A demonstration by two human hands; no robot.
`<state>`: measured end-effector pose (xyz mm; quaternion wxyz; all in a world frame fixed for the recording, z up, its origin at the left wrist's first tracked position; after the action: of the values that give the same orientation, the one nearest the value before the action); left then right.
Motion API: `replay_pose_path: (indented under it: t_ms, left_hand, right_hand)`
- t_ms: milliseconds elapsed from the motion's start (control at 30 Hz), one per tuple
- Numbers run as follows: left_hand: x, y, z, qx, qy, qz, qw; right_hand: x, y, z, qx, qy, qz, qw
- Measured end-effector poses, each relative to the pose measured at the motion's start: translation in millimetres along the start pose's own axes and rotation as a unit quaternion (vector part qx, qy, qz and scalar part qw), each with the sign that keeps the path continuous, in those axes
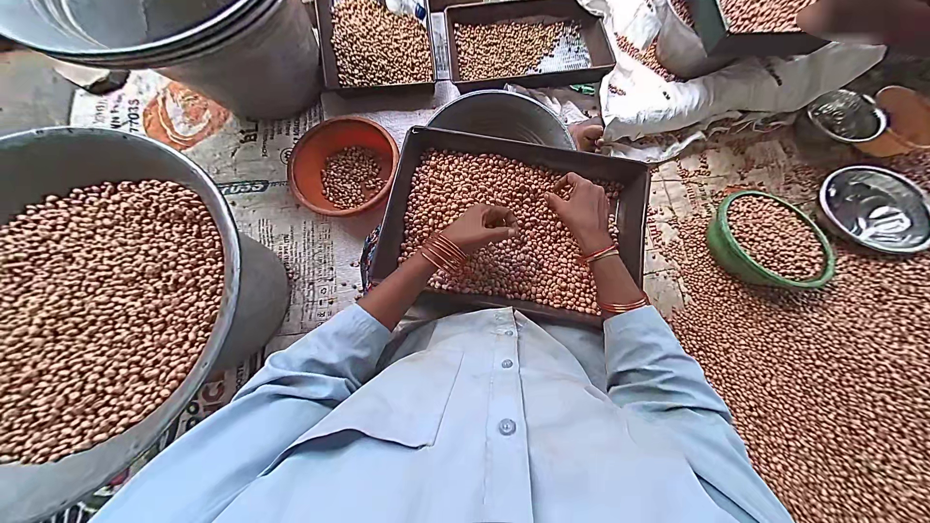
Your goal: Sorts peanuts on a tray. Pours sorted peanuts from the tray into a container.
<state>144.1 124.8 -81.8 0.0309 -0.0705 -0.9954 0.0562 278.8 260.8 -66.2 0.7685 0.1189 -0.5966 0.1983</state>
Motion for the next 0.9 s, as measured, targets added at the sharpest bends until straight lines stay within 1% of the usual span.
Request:
replay_pose_path:
  t_ms: [33,67,100,133,167,200,233,300,333,367,400,433,467,500,533,567,633,667,733,767,833,867,900]
  left_hand:
    - [8.1,-6.5,1.3,0.003,-0.107,0.000,0.994]
    - [12.8,-12.9,1.8,0.019,-0.169,0.010,0.985]
    - [13.7,-18.7,3.3,0.039,-0.185,0.025,0.982]
    - [11.4,-24.5,4.0,0.055,-0.153,0.038,0.986]
    - [7.5,-28.7,4.0,0.055,-0.085,0.047,0.994]
    - [2.1,-31.2,4.1,0.047,0.012,0.053,0.997]
    - [-4.1,-32.1,4.5,0.042,0.105,0.053,0.992]
    - [-15.3,-32.2,8.3,0.075,0.235,0.041,0.968]
    - [-20.6,-31.9,11.7,0.095,0.276,0.039,0.956]
    - [-24.9,-31.5,15.8,0.117,0.311,0.043,0.942]
    - [-28.6,-31.0,18.9,0.128,0.333,0.045,0.933]
    - [-31.8,-30.6,20.4,0.133,0.347,0.048,0.927]
    - [-34.1,-30.2,21.2,0.132,0.357,0.050,0.923]
    - [-36.0,-30.0,22.1,0.131,0.365,0.051,0.921]
    - [-37.6,-29.8,23.5,0.131,0.369,0.053,0.919]
    - [-38.7,-29.4,24.8,0.129,0.374,0.054,0.917]
    - [-41.1,-29.1,25.9,0.125,0.379,0.062,0.915]
    - [-41.9,-28.7,25.7,0.116,0.382,0.068,0.914]
    - [-43.5,-29.2,26.5,0.102,0.382,0.077,0.915]
    - [-41.7,-30.0,24.8,0.091,0.366,0.074,0.923]
    - [-28.0,-32.0,14.5,0.047,0.284,0.039,0.957]
    - [-16.6,-34.4,8.4,0.018,0.202,0.011,0.979]
    - [-4.1,-37.7,5.6,0.006,0.090,-0.006,0.996]
  right_hand:
    - [-4.2,0.9,1.5,0.005,-0.006,0.008,1.000]
    - [-7.3,2.3,1.9,0.009,-0.008,0.014,1.000]
    - [-10.2,3.3,1.5,0.012,-0.010,0.021,1.000]
    - [-12.3,3.8,1.1,0.015,-0.005,0.026,1.000]
    - [-13.7,3.9,0.6,0.018,0.007,0.031,0.999]
    - [-14.2,3.4,-0.7,0.019,0.025,0.043,0.999]
    - [-13.9,2.5,-2.8,0.018,0.057,0.057,0.997]
    - [-12.4,-2.7,-8.4,0.020,0.186,0.076,0.979]
    - [-12.8,-8.3,-11.3,0.018,0.291,0.081,0.953]
    - [-13.0,-17.6,-12.0,0.005,0.409,0.099,0.907]
    - [-12.4,-29.4,-13.1,-0.014,0.500,0.119,0.858]
    - [-11.8,-41.8,-16.6,-0.035,0.551,0.130,0.824]
    - [-12.3,-55.2,-21.6,-0.046,0.564,0.137,0.813]
    - [-14.2,-71.1,-27.1,-0.054,0.552,0.141,0.820]
    - [-17.3,-89.0,-32.3,-0.057,0.525,0.143,0.837]
    - [-21.0,-102.6,-33.5,-0.048,0.481,0.150,0.862]
    - [-26.2,-116.2,-22.2,0.002,0.340,0.164,0.926]
    - [-27.8,-118.0,-9.9,0.029,0.261,0.172,0.950]
    - [-34.0,-122.0,10.5,0.063,0.141,0.162,0.975]
    - [-34.9,-124.3,19.2,0.082,0.102,0.142,0.981]
    - [-32.6,-125.6,35.3,0.127,0.057,0.087,0.986]
    - [-32.2,-125.0,41.9,0.151,0.040,0.058,0.986]
    - [-34.0,-123.4,46.4,0.168,0.018,0.040,0.985]
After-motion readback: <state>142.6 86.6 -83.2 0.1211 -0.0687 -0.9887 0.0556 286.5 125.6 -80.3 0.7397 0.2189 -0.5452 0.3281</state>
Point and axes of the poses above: each hand's wrist, its own y-axis towards the middle knuckle, its own x-axis out of the back of the hand, z = x × y, the point moved 9 cm from there along y, towards the middle knuckle, and after that the axes turned 15 degrees about -y, right-handed, at the moved point
